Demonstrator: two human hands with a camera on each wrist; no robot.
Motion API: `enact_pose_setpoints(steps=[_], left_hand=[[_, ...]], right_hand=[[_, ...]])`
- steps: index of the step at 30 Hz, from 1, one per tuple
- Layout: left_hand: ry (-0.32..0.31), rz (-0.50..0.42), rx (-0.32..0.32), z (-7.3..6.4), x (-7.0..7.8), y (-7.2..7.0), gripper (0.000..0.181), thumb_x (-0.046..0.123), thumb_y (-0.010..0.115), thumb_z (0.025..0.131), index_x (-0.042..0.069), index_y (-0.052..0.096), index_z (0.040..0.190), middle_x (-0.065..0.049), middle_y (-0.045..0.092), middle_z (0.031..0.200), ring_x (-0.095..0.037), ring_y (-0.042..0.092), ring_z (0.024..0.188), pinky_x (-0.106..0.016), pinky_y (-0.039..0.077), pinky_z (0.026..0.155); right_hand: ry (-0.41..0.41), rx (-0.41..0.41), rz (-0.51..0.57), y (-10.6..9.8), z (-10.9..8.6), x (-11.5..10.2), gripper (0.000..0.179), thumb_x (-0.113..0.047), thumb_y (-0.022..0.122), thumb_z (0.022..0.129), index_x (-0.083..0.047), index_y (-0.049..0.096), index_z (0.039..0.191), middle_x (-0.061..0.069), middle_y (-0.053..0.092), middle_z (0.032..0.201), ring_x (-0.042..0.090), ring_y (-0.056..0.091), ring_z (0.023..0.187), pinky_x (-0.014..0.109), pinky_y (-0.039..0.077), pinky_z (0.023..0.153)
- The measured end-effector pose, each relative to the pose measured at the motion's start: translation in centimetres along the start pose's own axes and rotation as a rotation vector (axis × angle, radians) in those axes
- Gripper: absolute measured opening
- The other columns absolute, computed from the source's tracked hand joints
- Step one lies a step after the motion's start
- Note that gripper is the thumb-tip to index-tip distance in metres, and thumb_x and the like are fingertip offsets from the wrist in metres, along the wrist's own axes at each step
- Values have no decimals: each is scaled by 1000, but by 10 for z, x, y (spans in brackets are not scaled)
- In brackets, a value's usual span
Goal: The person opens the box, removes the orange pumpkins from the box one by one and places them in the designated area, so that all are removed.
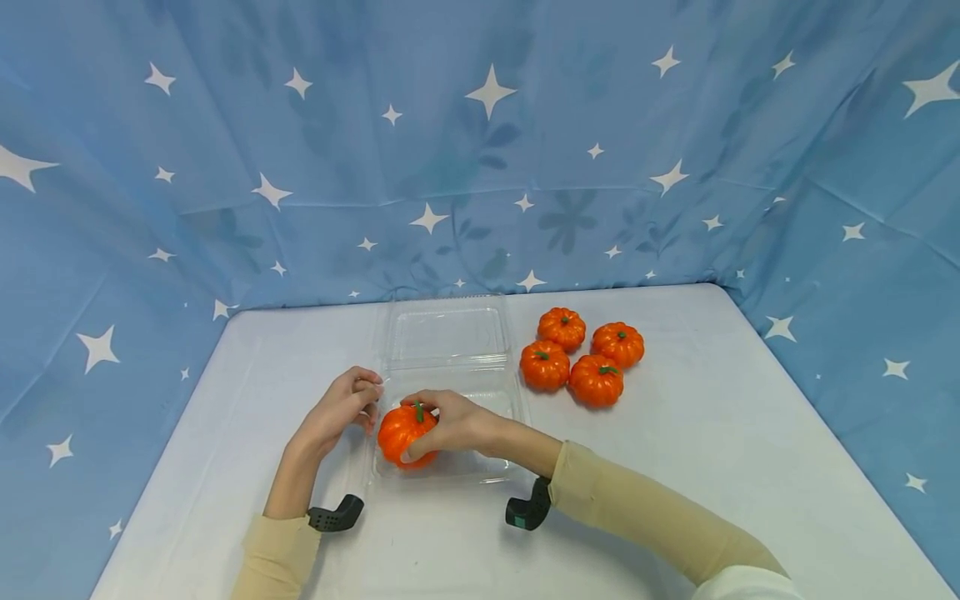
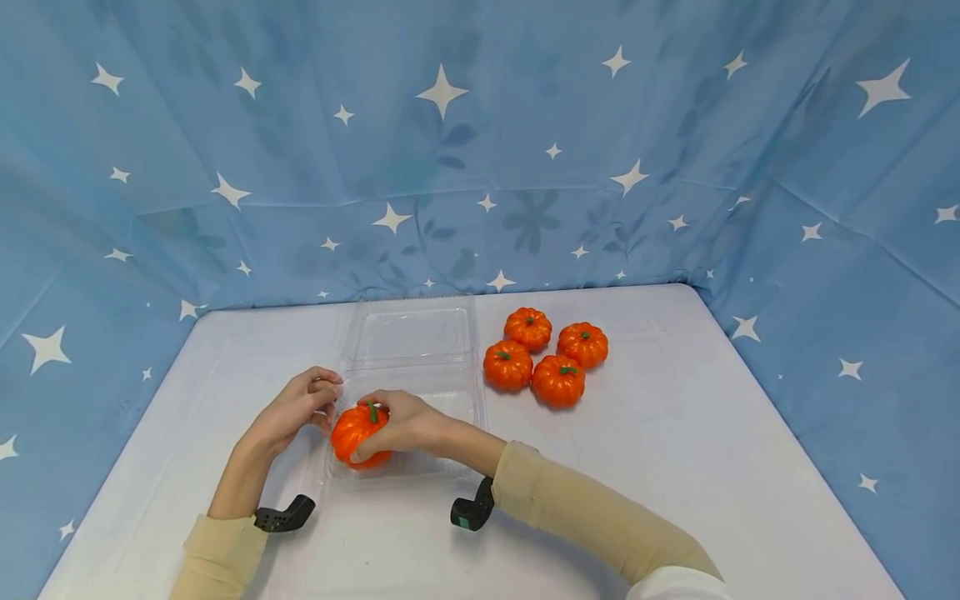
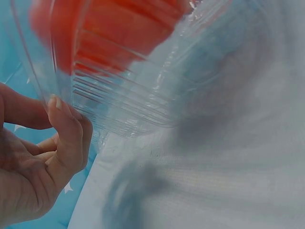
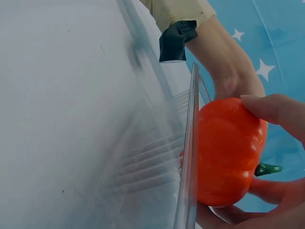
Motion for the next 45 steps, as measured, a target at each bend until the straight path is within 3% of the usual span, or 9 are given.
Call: enact_pose_setpoints(steps=[5, 10, 14, 45], left_hand=[[-1, 2, 1, -2, 0, -1, 37, 9, 48, 105, -12, 39, 134, -16, 56, 96, -16, 54, 61, -29, 56, 54], [0, 0, 1, -2, 1, 0, 36, 9, 48, 106, -12, 39, 133, -16, 56, 94, -16, 54, 61, -29, 56, 55], [0, 4, 3, -2, 1, 0, 36, 9, 48, 106, -12, 40, 133, -17, 56, 94, -16, 55, 61, -29, 56, 55], [-8, -2, 6, -1, 1, 1, 36, 7, 48, 105, -12, 39, 134, -15, 55, 89, -16, 54, 61, -30, 55, 54]], right_hand=[[-46, 43, -102, -2, -4, -2, 85, -26, 88, 76, -5, 49, 149, 8, 61, 137, 21, 60, 115, 41, 54, 102], [-124, 88, -227, -7, -11, -3, 82, -29, 88, 75, -3, 52, 145, 8, 63, 134, 22, 61, 114, 37, 57, 95], [-187, 92, -266, -9, -18, -2, 81, -27, 88, 76, -2, 52, 145, 9, 62, 136, 23, 61, 117, 37, 57, 95], [-289, 157, -270, -22, -56, 2, 81, -25, 85, 80, -1, 48, 148, 12, 56, 148, 26, 57, 132, 47, 50, 109]])
Point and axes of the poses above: each hand's wrist, its own z-axis towards the middle knuckle, its own y-axis out of the palm, x = y × z, the point moved 4 cm from there along z, towards the middle knuckle
